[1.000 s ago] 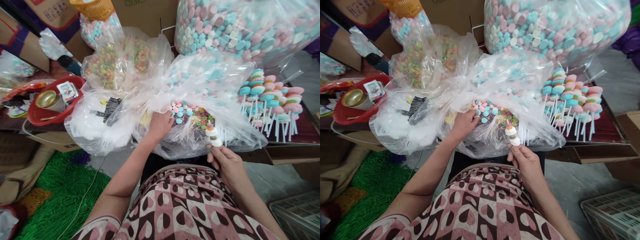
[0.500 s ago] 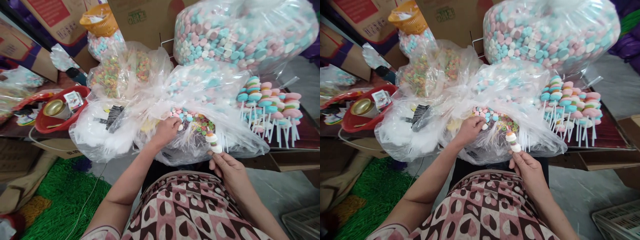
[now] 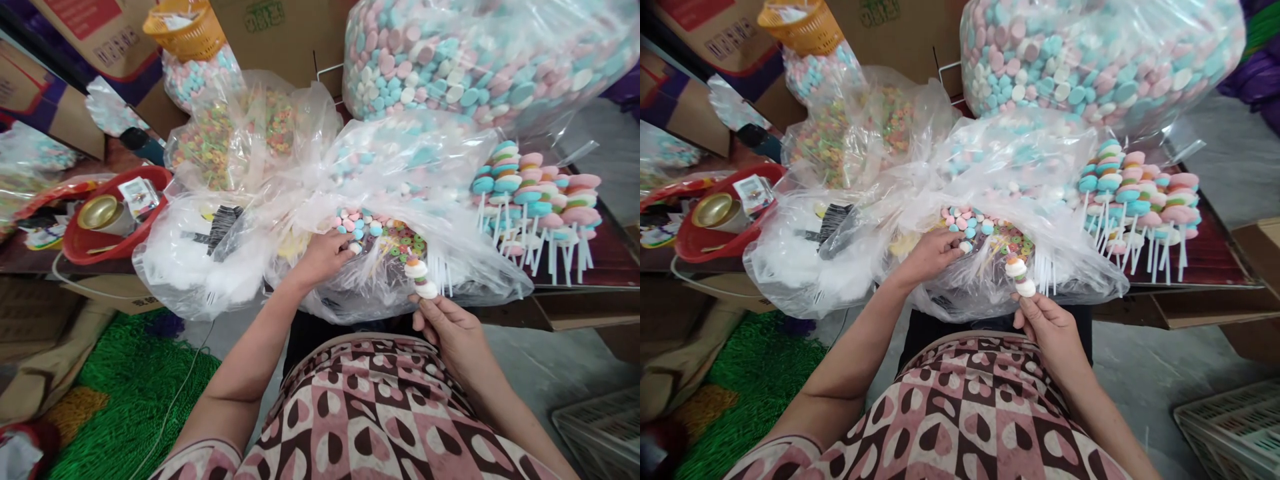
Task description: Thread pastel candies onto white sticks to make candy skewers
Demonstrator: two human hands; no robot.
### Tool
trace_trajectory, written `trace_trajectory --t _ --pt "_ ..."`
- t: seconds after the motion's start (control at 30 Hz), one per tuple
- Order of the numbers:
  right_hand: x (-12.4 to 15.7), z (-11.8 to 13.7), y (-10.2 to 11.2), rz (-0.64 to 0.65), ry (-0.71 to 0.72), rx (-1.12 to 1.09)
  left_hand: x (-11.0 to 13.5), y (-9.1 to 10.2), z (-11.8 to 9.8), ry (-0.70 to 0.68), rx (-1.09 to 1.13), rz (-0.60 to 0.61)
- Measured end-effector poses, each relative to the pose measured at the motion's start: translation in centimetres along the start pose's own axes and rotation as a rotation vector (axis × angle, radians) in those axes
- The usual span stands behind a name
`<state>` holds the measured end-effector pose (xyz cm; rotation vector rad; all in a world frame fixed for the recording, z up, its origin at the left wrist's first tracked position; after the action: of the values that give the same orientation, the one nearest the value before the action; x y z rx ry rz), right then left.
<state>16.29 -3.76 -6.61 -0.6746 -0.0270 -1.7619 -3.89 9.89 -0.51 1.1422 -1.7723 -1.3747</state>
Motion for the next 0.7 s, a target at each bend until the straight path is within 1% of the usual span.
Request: trace_trajectory --t 0.1,0.2,0.3,0.37,0.43,0.5,0.53,0.6,0.67,0.7 --pt "0.1 0.1 -0.1 -0.001 0.005 0.016 -0.5 -0.6 -0.1 -0.004 -0.073 0.041" --pt "0.3 0.1 -0.3 0.003 0.006 0.043 -0.7 -0.9 -0.7 -0.038 -0.173 0.070" --pt "0.4 -0.1 -0.3 0.015 0.000 0.076 -0.5 -0.3 -1.6 -0.075 -0.225 0.026" --pt "0.4 -0.2 -0.5 0.035 -0.004 0.093 -0.3 0.0 -1.8 -0.048 -0.152 -0.002" --pt "0.3 -0.3 -0.7 0.060 -0.013 0.106 0.0 0.2 -1.6 0.034 0.047 -0.032" --pt "0.3 -0.1 -1.0 0.080 -0.022 0.122 0.2 0.0 -1.3 0.123 0.351 -0.059" --pt "0.3 0.0 -1.2 0.087 -0.024 0.129 0.3 -0.4 -1.3 0.156 0.517 -0.053" --pt "0.4 0.3 -1.6 0.100 -0.025 0.139 0.4 -1.5 -1.6 0.199 0.816 0.004" --pt "0.6 0.5 -2.0 0.118 -0.029 0.146 0.6 -2.5 -2.2 0.232 1.014 0.081" --pt "0.7 0.5 -2.1 0.128 -0.035 0.148 0.7 -2.9 -2.4 0.251 1.083 0.100"
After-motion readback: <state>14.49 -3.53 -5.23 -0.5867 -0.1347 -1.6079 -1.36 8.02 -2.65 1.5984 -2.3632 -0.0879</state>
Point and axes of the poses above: each hand's wrist, its own x-axis away from the middle knuckle, its own y-axis out of the back of the hand, z = x × y, the point moved 8 cm from there along -x, towards the middle knuckle, and after that the axes turned 13 degrees about -x, right-handed, at the moved point
